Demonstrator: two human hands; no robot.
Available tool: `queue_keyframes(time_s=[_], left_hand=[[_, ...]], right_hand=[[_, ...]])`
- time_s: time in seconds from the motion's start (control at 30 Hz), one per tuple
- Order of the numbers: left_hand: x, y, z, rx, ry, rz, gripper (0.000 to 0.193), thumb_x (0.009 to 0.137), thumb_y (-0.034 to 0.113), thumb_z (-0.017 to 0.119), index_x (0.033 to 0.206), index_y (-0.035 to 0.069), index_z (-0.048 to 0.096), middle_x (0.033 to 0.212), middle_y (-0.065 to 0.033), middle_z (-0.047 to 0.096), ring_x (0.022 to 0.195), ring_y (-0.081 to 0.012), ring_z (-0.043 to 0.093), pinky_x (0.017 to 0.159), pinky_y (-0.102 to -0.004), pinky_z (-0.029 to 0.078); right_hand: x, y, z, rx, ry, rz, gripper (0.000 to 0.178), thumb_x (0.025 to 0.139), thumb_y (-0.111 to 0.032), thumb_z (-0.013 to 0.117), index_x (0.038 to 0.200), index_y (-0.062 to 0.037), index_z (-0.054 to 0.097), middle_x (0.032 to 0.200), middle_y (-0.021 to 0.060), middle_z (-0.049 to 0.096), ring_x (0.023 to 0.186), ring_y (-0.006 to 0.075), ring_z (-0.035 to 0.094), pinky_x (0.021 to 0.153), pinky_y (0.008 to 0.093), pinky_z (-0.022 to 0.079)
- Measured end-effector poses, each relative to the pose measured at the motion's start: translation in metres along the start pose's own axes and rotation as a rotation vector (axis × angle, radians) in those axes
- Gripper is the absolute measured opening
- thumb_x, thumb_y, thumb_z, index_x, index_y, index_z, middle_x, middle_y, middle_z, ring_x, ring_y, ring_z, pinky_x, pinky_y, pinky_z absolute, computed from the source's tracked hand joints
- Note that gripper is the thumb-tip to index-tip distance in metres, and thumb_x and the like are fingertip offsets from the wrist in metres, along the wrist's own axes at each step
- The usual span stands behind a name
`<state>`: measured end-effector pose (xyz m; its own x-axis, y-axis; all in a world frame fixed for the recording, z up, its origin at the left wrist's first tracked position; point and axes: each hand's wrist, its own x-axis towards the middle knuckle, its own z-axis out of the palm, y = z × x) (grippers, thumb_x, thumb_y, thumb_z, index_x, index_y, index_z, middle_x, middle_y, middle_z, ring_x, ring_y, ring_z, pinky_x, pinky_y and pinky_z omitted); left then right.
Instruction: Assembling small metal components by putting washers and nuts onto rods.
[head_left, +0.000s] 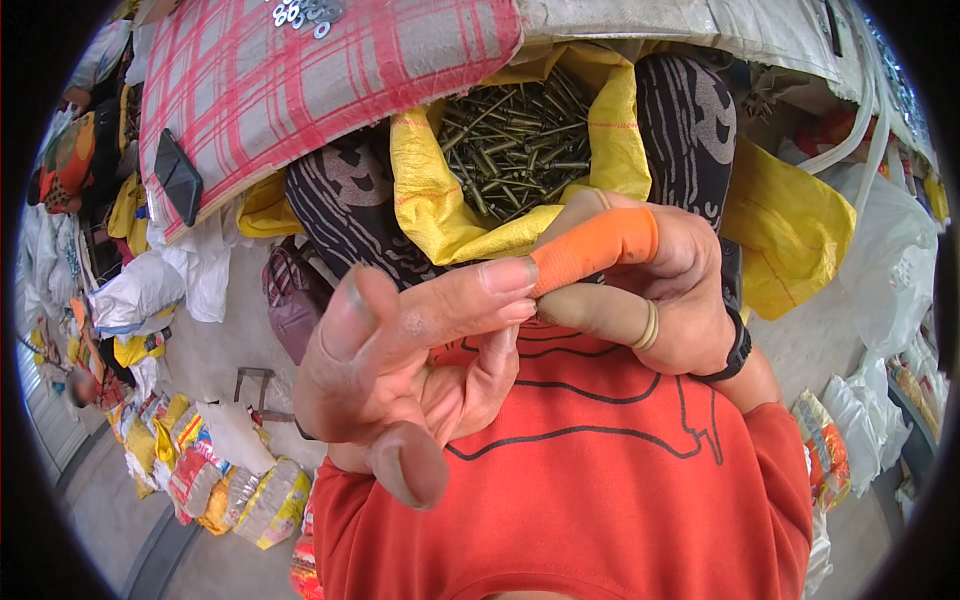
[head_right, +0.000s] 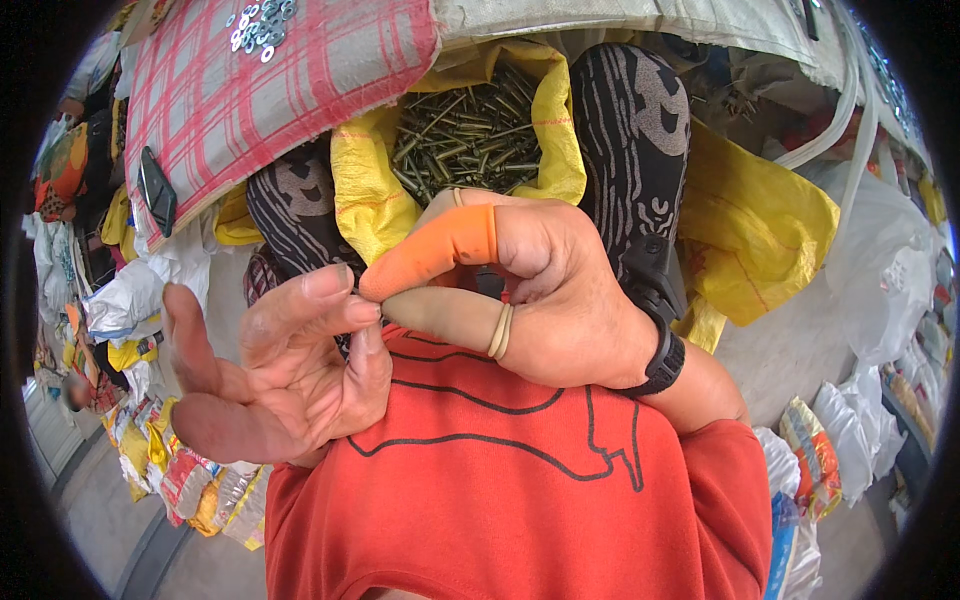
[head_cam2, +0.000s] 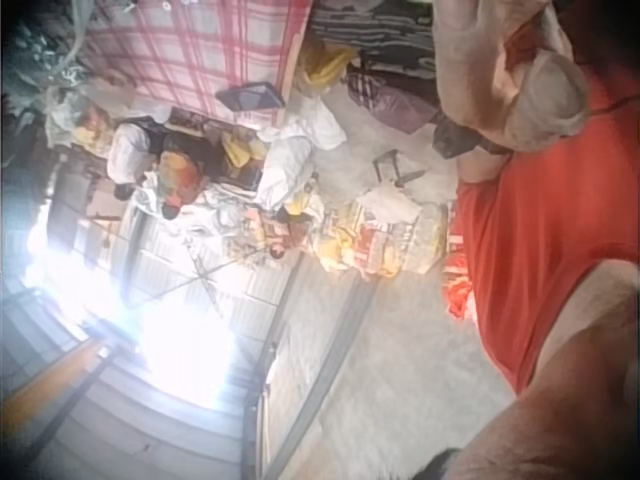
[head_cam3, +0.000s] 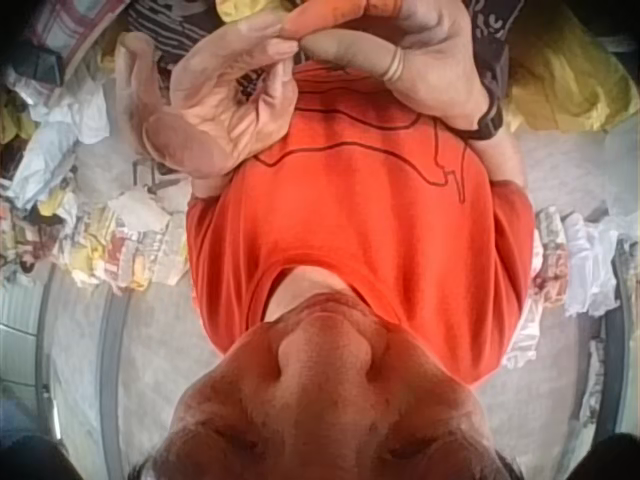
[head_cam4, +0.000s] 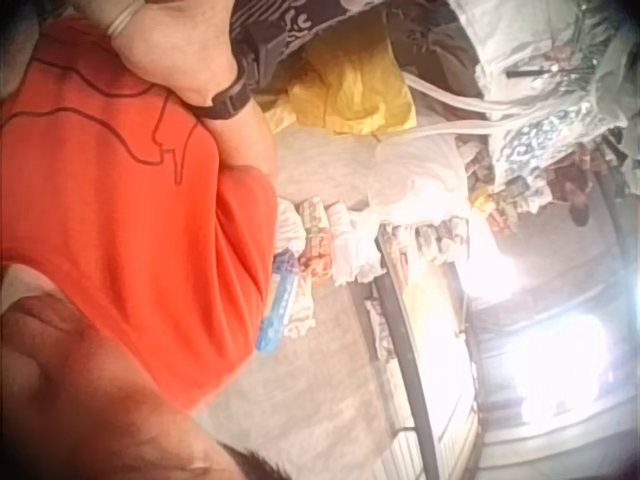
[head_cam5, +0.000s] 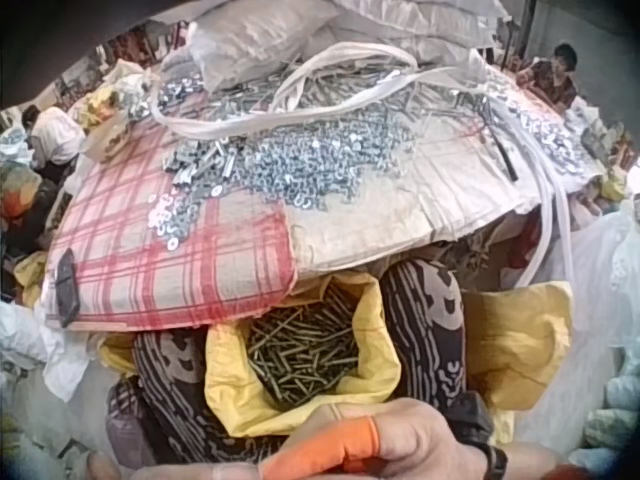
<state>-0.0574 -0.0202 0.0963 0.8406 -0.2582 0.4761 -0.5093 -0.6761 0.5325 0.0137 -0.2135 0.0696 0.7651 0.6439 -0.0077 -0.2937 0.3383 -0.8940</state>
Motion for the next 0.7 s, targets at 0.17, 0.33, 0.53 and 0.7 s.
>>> queue_keyframes(time_s=[0.17, 0.33, 0.53, 0.7], left_hand=[[0.011, -0.016, 0.003, -0.059, -0.029, -0.028, 0.108, 0.074, -0.007, 0.067, 0.144, -0.001, -0.015, 0.132, -0.0319, 0.037, 0.097, -0.0223, 0.064, 0.074, -0.0191, 0.057], [0.013, -0.004, 0.011, -0.121, -0.057, -0.053, 0.108, 0.074, -0.007, 0.066, 0.145, 0.000, -0.014, 0.138, -0.0330, 0.029, 0.102, -0.0243, 0.062, 0.071, -0.0195, 0.058], [0.012, -0.010, 0.003, -0.197, -0.091, -0.077, 0.107, 0.073, -0.007, 0.065, 0.147, 0.002, -0.013, 0.146, -0.0344, 0.020, 0.109, -0.0266, 0.060, 0.068, -0.0200, 0.058], [0.007, -0.017, 0.019, -0.795, 0.134, -0.201, 0.110, 0.070, -0.011, 0.065, 0.149, 0.003, -0.011, 0.151, -0.0310, 0.008, 0.109, -0.0281, 0.059, 0.067, -0.0210, 0.059]], right_hand=[[0.003, 0.000, -0.002, -0.101, -0.028, -0.044, 0.018, 0.080, 0.004, 0.070, 0.095, -0.0037, 0.070, 0.088, 0.0043, 0.067, 0.081, 0.0122, 0.063, 0.073, 0.0242, 0.051], [0.004, 0.001, -0.004, -0.098, -0.038, -0.061, 0.017, 0.079, 0.004, 0.071, 0.094, -0.0039, 0.070, 0.088, 0.0042, 0.067, 0.081, 0.0126, 0.064, 0.073, 0.0242, 0.050], [0.006, 0.004, -0.007, -0.214, -0.035, -0.124, 0.016, 0.077, -0.001, 0.075, 0.091, -0.0047, 0.070, 0.085, 0.0029, 0.066, 0.075, 0.0107, 0.061, 0.066, 0.0229, 0.048], [0.008, 0.001, -0.005, -0.337, -0.056, -0.164, 0.020, 0.075, -0.005, 0.078, 0.093, -0.0059, 0.071, 0.081, 0.0024, 0.063, 0.067, 0.0097, 0.058, 0.061, 0.0225, 0.046]])
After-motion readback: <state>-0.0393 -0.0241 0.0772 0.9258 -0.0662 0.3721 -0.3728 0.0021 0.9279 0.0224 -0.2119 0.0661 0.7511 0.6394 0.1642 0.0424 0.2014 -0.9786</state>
